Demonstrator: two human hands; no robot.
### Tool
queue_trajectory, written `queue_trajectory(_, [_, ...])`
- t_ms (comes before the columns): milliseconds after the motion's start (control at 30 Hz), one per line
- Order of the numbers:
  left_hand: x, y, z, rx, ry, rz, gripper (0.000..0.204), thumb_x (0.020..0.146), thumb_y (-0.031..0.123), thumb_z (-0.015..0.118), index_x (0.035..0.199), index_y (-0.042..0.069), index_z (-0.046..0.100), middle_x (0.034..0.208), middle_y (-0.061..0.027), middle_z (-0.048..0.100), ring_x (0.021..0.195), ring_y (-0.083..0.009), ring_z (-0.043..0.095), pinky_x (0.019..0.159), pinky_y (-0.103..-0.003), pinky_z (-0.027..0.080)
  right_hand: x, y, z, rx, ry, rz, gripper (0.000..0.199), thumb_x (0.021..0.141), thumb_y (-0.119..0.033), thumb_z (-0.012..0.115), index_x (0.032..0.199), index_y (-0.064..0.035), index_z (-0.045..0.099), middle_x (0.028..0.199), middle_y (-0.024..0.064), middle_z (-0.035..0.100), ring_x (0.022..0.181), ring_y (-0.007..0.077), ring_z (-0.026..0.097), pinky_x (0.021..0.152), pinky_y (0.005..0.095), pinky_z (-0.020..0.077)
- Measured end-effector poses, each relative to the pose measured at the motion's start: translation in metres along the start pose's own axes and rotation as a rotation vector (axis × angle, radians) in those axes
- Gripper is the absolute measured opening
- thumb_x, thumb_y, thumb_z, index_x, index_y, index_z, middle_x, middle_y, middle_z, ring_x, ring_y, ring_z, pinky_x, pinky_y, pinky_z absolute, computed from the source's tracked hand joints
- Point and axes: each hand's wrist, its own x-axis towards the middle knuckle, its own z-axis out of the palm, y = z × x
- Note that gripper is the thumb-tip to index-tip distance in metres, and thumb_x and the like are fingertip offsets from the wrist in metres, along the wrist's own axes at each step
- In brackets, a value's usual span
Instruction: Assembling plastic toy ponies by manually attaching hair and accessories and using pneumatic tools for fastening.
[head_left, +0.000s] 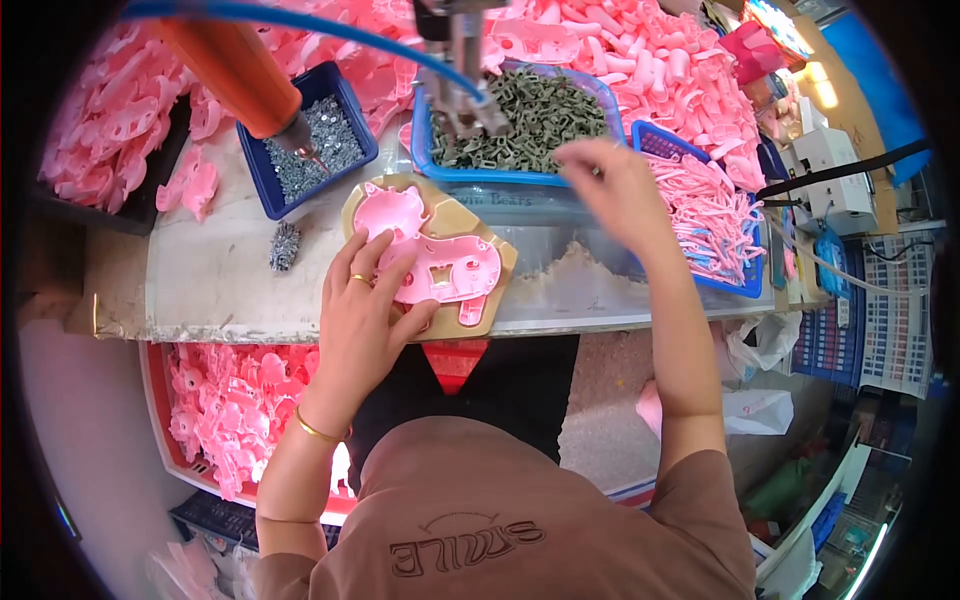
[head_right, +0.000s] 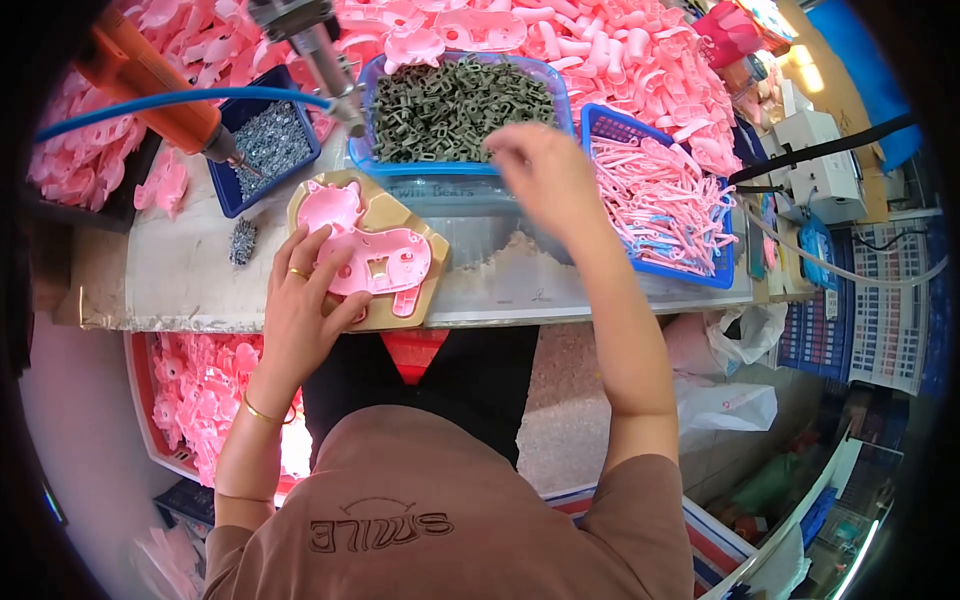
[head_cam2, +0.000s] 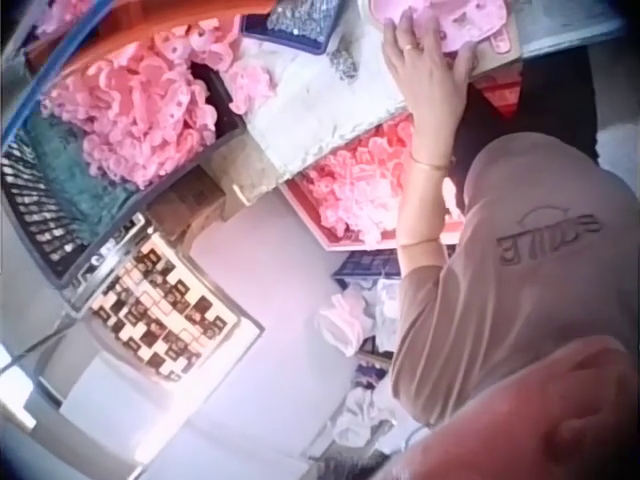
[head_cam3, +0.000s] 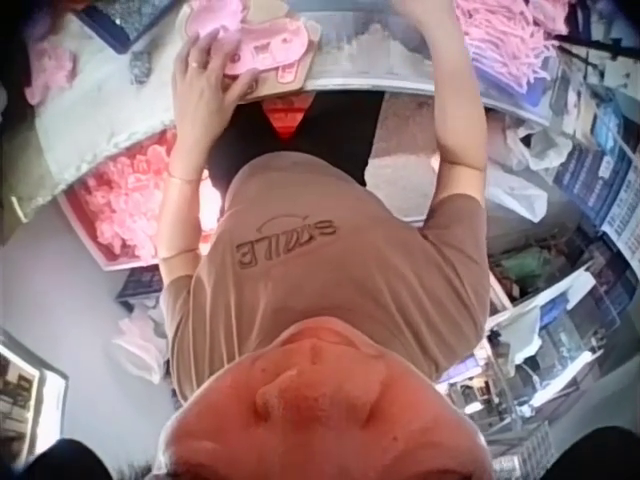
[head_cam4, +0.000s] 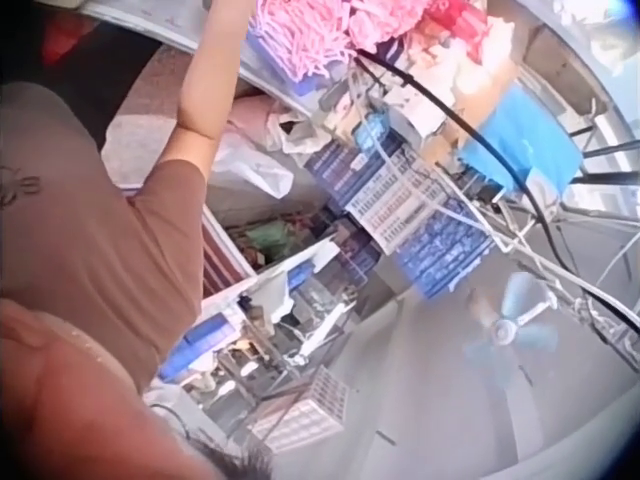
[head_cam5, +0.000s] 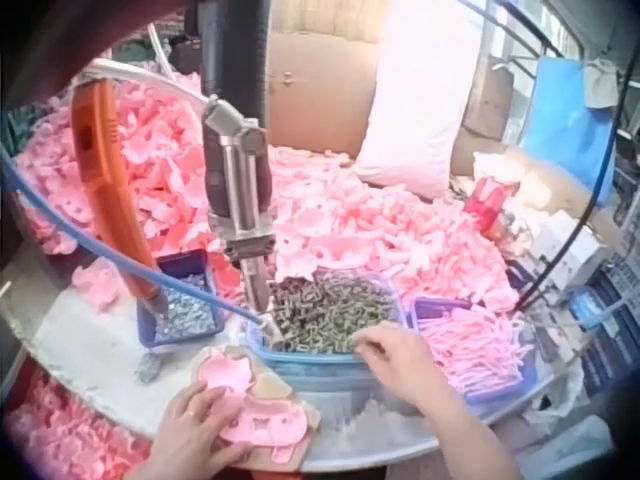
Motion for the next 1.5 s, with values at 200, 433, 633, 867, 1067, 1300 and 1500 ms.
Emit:
queue_trajectory(200, [0.0, 0.001, -0.001, -0.002, -0.007, 0.002, 0.048, 0.082, 0.033, 0.075, 0.121, 0.006, 0.066, 0.139, -0.0153, 0.053, 0.137, -0.0375, 0.04, 0.109, -0.047, 0.038, 0.038, 0.049, -0.004, -0.38, 0.072, -0.321, 0.018, 0.083, -0.001, 0.066, 0.099, -0.0087, 0.069, 0.096, 0.0091, 0.064, 0.085, 0.0305, 0.065, 0.074, 0.0378, 0.0518])
queue_trajectory(433, [0.001, 0.002, -0.004, 0.022, -0.035, 0.003, 0.048, 0.083, 0.033, 0.074, 0.121, 0.005, 0.066, 0.139, -0.0159, 0.052, 0.137, -0.0386, 0.039, 0.108, -0.047, 0.039, 0.049, 0.053, -0.012, -0.207, -0.027, -0.288, 0.016, 0.08, 0.001, 0.069, 0.094, -0.0063, 0.069, 0.096, 0.0089, 0.06, 0.086, 0.027, 0.064, 0.075, 0.0354, 0.0521])
queue_trajectory(633, [0.002, 0.0, -0.005, 0.042, -0.037, 0.028, 0.051, 0.083, 0.034, 0.074, 0.124, 0.006, 0.064, 0.139, -0.0158, 0.052, 0.136, -0.0385, 0.04, 0.108, -0.047, 0.039, 0.053, 0.062, -0.015, -0.124, -0.069, -0.349, 0.013, 0.082, -0.003, 0.071, 0.095, -0.0046, 0.069, 0.096, 0.0062, 0.061, 0.088, 0.0211, 0.064, 0.073, 0.0329, 0.0513])
queue_trajectory(867, [0.012, -0.003, -0.021, 0.02, -0.051, 0.046, 0.055, 0.083, 0.034, 0.074, 0.13, 0.007, 0.06, 0.137, -0.0157, 0.054, 0.13, -0.0377, 0.046, 0.106, -0.046, 0.041, 0.052, 0.051, -0.02, 0.601, -0.043, 0.133, 0.017, 0.095, -0.018, 0.067, 0.102, -0.003, 0.067, 0.083, -0.0005, 0.065, 0.073, 0.0065, 0.061, 0.062, 0.0211, 0.0476])
queue_trajectory(1067, [0.027, 0.007, -0.023, -0.114, 0.089, 0.076, 0.051, 0.084, 0.025, 0.075, 0.128, 0.006, 0.06, 0.132, -0.0147, 0.058, 0.121, -0.0359, 0.055, 0.101, -0.045, 0.045, 0.026, 0.012, -0.011, 0.829, -0.099, 0.244, 0.02, 0.097, -0.022, 0.065, 0.101, -0.0031, 0.066, 0.08, -0.0003, 0.066, 0.064, 0.004, 0.059, 0.055, 0.0185, 0.0453])
queue_trajectory(1300, [0.053, 0.052, -0.002, -0.45, 0.19, 0.175, 0.049, 0.085, 0.012, 0.075, 0.13, 0.003, 0.058, 0.125, -0.0162, 0.061, 0.107, -0.0304, 0.064, 0.09, -0.038, 0.053, -0.017, -0.04, 0.013, 0.969, -0.279, 0.347, 0.021, 0.097, -0.023, 0.066, 0.093, -0.0022, 0.065, 0.074, 0.0036, 0.066, 0.058, 0.0069, 0.061, 0.05, 0.021, 0.0477])
queue_trajectory(1500, [0.046, 0.05, 0.019, -1.145, 0.021, -0.227, 0.023, 0.094, 0.007, 0.068, 0.114, -0.003, 0.064, 0.103, -0.0074, 0.069, 0.09, -0.0135, 0.068, 0.078, -0.025, 0.057, -0.054, -0.048, 0.021, 1.122, -0.338, 0.283, 0.021, 0.098, -0.023, 0.065, 0.093, -0.0022, 0.065, 0.076, 0.0038, 0.067, 0.061, 0.0074, 0.063, 0.052, 0.0213, 0.0488])
